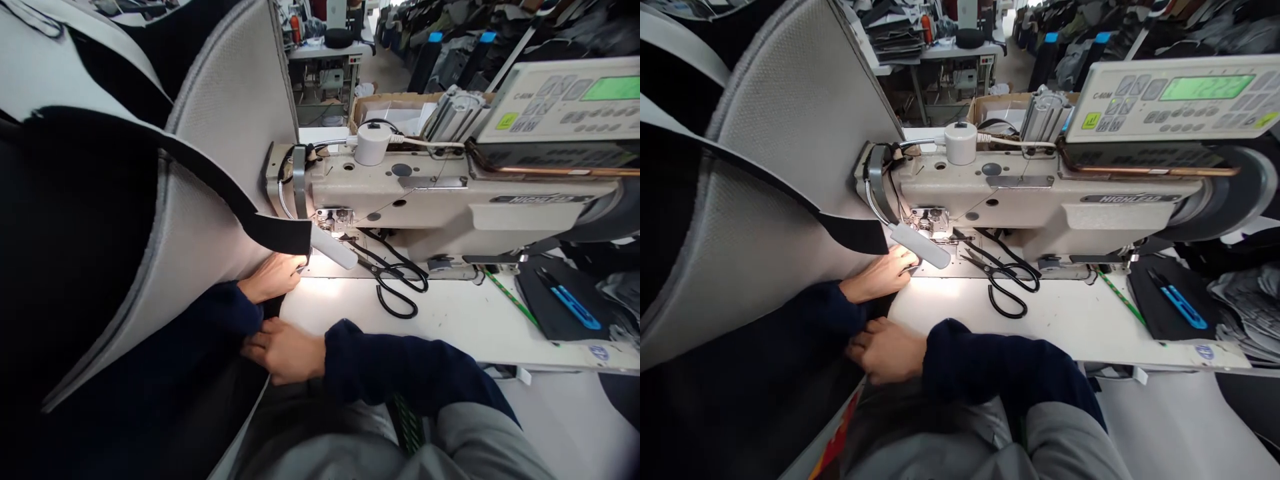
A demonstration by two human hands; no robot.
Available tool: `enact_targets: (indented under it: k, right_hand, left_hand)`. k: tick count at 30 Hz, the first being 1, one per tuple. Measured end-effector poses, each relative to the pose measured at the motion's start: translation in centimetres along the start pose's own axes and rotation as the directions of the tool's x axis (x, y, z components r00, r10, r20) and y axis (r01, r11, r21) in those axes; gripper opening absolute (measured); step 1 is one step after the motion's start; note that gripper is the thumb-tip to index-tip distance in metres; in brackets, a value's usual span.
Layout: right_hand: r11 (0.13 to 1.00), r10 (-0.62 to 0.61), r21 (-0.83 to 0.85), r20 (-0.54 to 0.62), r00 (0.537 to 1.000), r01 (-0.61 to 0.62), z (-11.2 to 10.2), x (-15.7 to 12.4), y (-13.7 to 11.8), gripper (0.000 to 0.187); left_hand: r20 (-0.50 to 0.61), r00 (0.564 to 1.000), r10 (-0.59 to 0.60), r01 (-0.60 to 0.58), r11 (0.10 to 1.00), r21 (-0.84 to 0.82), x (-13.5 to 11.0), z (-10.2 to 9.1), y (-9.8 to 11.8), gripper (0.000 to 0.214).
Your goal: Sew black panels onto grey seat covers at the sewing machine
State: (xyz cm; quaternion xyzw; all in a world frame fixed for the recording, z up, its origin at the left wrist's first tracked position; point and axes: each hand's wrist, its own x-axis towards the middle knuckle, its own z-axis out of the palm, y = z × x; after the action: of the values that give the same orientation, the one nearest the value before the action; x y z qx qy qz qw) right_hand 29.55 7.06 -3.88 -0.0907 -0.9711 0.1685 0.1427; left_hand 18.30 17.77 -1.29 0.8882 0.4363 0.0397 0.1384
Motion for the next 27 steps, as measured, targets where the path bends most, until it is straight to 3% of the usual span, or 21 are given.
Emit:
enact_targets:
  k: [3,8,11,15,21,25,27]
  right_hand:
    - [0.995,-0.006,0.096,0.066,0.998,0.000,0.3,-0.4,0.4,0.026]
    - [0.993,-0.009,0.119,0.053,0.999,0.003,0.2,-2.3,1.2,0.020]
    - [0.993,-0.076,0.090,0.039,0.996,0.073,0.4,-2.9,1.3,0.026]
    - [0.991,-0.131,0.022,0.108,0.985,0.130,0.0,-3.0,1.2,0.025]
    - [0.994,-0.091,-0.051,0.159,0.983,0.100,-2.0,-3.4,1.4,0.018]
    - [0.994,-0.090,-0.054,0.172,0.981,0.100,-2.4,-3.4,1.2,0.021]
    - [0.994,-0.084,-0.054,0.173,0.981,0.095,-2.6,-3.3,1.0,0.020]
  left_hand:
    - [0.068,0.998,0.008,-0.011,0.999,0.045,-0.9,-0.7,-0.3,0.032]
    - [0.217,0.975,0.047,-0.073,0.991,0.113,-1.2,-0.8,0.0,0.031]
    - [0.233,0.970,0.067,-0.102,0.985,0.142,-1.0,-0.6,0.2,0.031]
    - [0.233,0.971,0.060,-0.092,0.987,0.132,-0.9,-0.7,0.3,0.034]
    - [0.191,0.981,-0.044,0.063,0.994,-0.095,-0.2,-1.1,-0.4,0.044]
    - [0.222,0.950,-0.219,0.285,0.898,-0.336,0.3,-1.4,-1.4,0.047]
    - [0.231,0.945,-0.230,0.301,0.887,-0.350,0.3,-1.4,-1.5,0.047]
